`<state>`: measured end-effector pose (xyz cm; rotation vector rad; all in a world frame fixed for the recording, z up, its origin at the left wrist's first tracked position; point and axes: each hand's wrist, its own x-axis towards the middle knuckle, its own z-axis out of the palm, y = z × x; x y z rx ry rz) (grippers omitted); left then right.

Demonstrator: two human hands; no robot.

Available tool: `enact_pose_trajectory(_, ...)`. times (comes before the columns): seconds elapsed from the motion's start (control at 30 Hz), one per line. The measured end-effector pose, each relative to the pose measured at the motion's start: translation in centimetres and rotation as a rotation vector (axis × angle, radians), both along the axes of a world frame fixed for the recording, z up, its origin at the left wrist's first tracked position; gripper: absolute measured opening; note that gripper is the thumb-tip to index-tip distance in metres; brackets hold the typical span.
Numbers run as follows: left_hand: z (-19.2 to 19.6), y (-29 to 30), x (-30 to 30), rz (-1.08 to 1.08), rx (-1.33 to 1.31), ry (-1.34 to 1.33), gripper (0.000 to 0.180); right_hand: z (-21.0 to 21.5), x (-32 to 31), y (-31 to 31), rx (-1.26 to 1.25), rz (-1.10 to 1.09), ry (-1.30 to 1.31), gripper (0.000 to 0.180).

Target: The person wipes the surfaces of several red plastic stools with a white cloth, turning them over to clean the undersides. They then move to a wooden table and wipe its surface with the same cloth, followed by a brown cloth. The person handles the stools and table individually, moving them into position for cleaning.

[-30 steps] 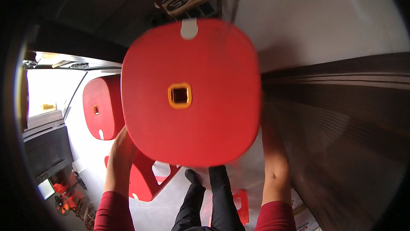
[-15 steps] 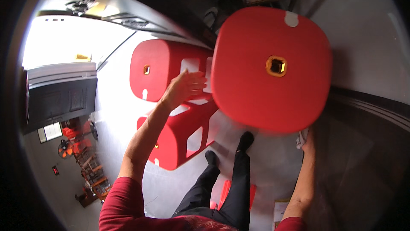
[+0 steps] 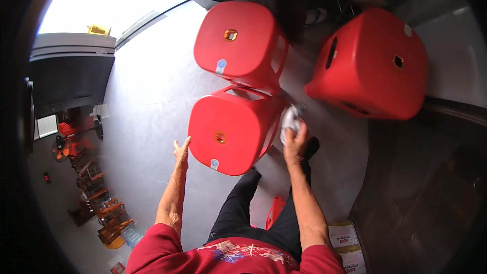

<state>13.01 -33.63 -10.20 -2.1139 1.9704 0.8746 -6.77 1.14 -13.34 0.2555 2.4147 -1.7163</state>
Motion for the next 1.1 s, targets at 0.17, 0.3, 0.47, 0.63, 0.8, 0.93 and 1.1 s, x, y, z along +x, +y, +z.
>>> enact_pose_trajectory(0.17,-4.5,0.6,2.6,0.165,0.414,0.617,0.067,1.5,3.3,-16.0,0.78,0.228,0.436,0.05)
enact_pose_trajectory(0.3,-5.1,0.0,2.4,0.064,0.445,0.562,0.066,0.1,6.0,-24.3,0.705,0.441,0.633,0.037)
enact_pose_trajectory(0.47,-4.9,-2.3,4.2,0.511,1.069,0.87,0.084,2.7,16.1,-27.2,0.541,0.853,0.59,0.035)
enact_pose_trajectory(0.63,-3.0,-2.8,2.1,0.196,0.749,0.749,0.072,2.9,23.7,-18.2,0.676,1.074,0.614,0.037)
enact_pose_trajectory(0.8,-4.5,-2.3,0.9,-0.184,0.453,0.499,0.072,2.9,16.7,-14.2,0.741,0.957,0.497,0.033)
enact_pose_trajectory(0.93,-4.7,-4.3,-1.3,-0.241,0.582,0.537,0.079,-0.3,9.9,-10.7,0.655,0.103,0.34,0.044)
enact_pose_trajectory(1.1,-2.5,-5.0,-4.2,-0.213,0.815,0.647,0.089,-6.2,12.2,-5.9,-0.157,-0.24,-0.534,0.055)
